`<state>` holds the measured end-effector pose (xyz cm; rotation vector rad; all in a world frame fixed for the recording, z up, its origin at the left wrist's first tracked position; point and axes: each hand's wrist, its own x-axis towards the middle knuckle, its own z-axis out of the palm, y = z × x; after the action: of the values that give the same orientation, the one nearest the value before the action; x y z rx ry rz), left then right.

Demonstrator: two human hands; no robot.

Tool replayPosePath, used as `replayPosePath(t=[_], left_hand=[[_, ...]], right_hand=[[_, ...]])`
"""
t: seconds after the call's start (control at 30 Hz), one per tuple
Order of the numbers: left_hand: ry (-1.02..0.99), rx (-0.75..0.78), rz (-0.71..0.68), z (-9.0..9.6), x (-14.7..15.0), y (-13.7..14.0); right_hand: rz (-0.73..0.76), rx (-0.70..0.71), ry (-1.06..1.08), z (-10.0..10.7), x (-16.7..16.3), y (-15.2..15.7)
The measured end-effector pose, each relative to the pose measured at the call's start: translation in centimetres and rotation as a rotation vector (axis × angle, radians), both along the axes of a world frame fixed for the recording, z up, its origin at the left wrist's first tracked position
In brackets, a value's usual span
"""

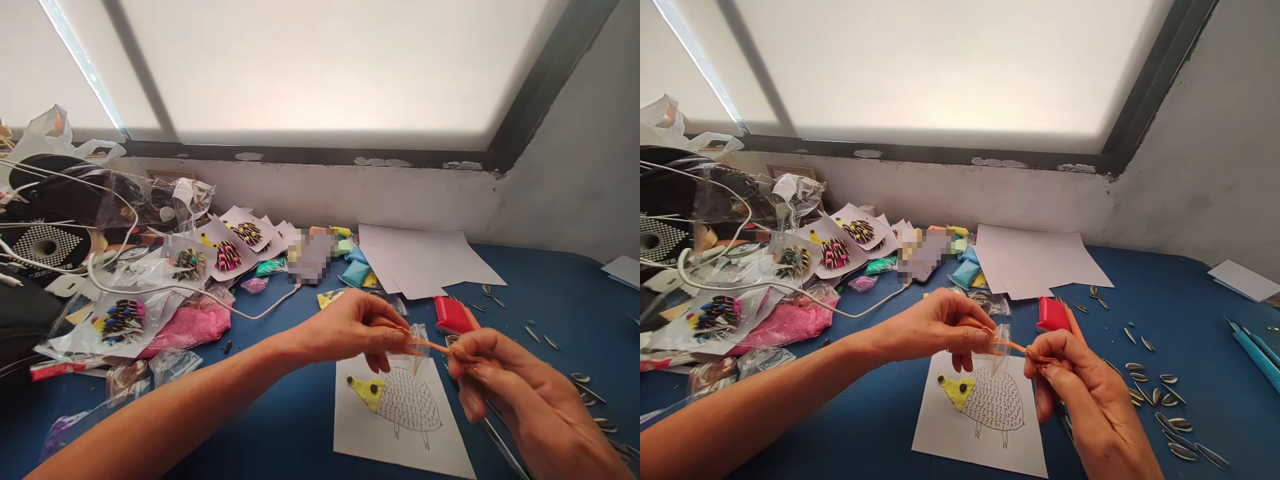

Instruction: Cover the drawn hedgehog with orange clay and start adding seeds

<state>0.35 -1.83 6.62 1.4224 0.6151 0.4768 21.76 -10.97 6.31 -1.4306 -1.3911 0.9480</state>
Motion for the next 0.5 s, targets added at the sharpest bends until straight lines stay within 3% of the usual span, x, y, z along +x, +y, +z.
replayPosePath(t=[0.13,0.37,0.5], left_hand=[[0.002,0.007,0.012,0.1,0.0,0.0],[-0.013,0.0,0.01,0.2,-0.1,0.0],[-0.009,0.003,0.013,0.3,-0.2,0.0]], right_hand=[[0.018,-0.09,0.012,-0.5,0.3,0.0],[-0.097,0.114,-0.135,1.0,-0.7,0.0],[-0.137,0.014,-0.011,1.2,-1.3,0.5]])
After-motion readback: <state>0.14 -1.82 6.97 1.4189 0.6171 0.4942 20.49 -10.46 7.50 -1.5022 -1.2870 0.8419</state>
